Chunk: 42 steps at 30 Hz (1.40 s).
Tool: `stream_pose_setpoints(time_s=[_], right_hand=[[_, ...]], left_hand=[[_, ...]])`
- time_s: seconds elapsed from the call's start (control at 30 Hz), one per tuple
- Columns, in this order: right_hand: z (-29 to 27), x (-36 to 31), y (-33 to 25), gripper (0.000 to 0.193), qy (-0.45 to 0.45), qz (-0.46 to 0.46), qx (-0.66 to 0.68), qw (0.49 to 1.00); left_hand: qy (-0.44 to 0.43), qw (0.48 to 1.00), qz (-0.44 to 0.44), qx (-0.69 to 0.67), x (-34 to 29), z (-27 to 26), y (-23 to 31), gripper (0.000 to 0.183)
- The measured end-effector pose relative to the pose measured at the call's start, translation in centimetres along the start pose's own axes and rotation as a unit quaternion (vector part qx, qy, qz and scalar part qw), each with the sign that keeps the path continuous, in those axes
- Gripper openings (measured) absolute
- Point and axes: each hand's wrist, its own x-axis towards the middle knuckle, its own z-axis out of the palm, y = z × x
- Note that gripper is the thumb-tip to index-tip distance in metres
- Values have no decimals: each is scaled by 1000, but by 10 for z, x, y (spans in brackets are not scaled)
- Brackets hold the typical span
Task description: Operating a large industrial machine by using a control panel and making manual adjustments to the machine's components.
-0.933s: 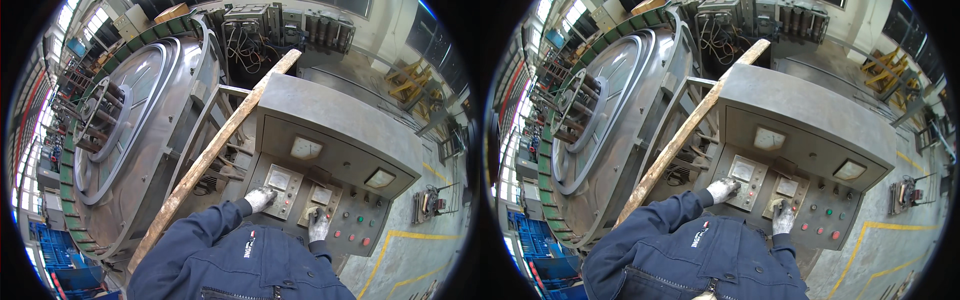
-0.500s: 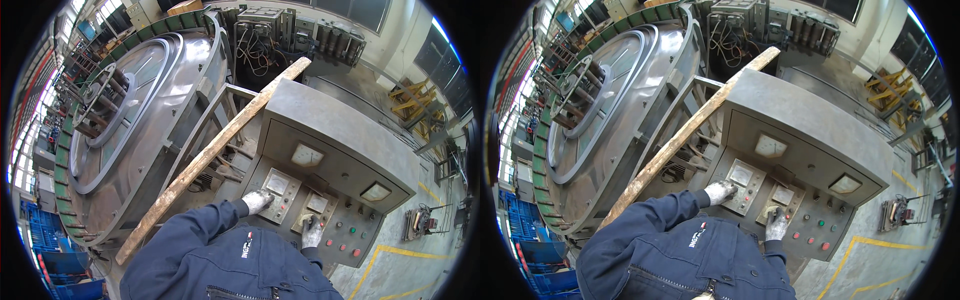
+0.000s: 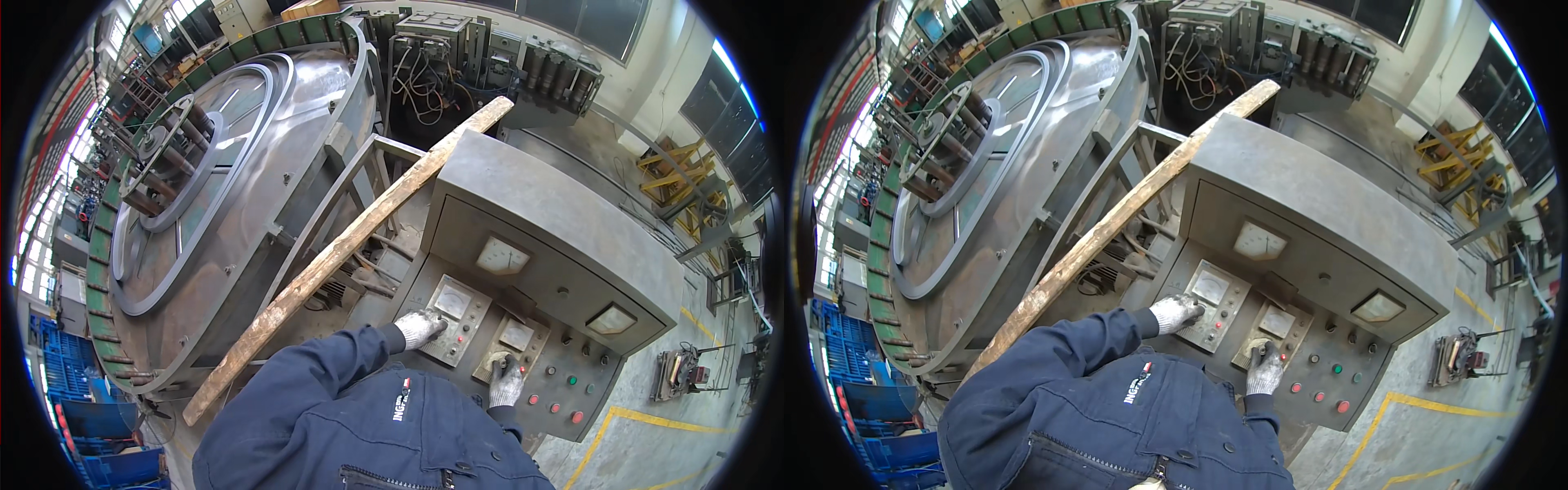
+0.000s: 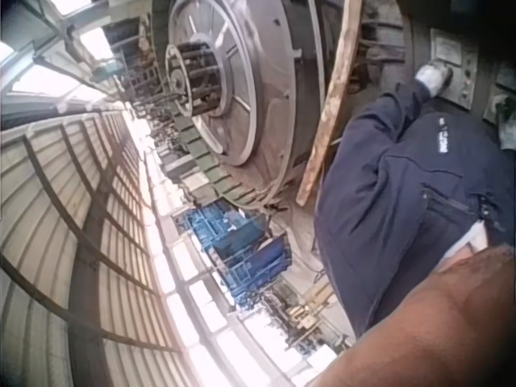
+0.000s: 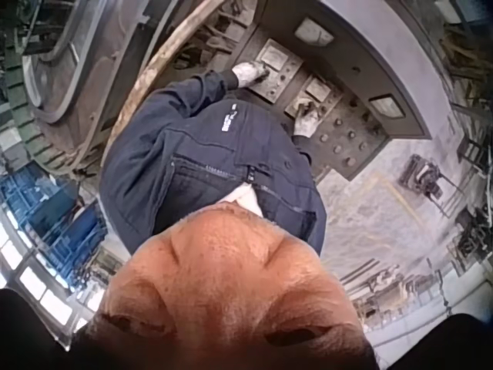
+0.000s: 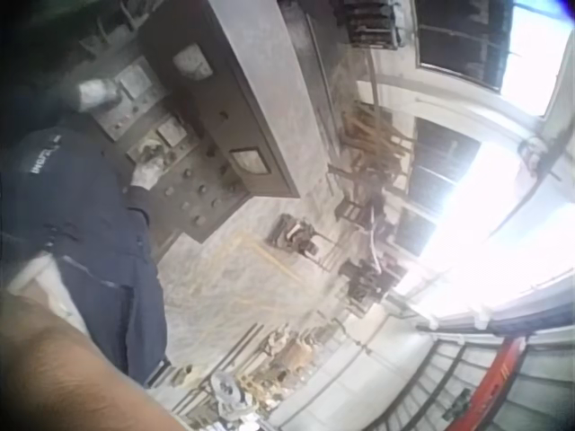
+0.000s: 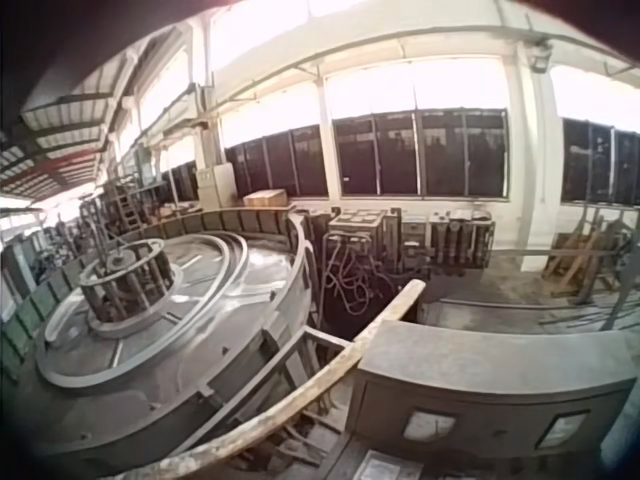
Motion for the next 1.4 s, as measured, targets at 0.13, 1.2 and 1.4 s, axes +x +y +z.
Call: stream_pose_setpoints(time_s=[0.13, 1.2, 1.4], right_hand=[[0, 1, 0, 42, 0, 2, -2, 1000], [4, -2, 4, 38, 44, -46, 13, 998], [5, -2, 8, 39, 28, -48, 24, 998]], left_hand=[[-8, 1000, -5, -1, 1, -4, 4, 22], [28, 999, 19, 9, 0, 4, -1, 24], [17, 1000, 17, -2, 3, 11, -6, 26]])
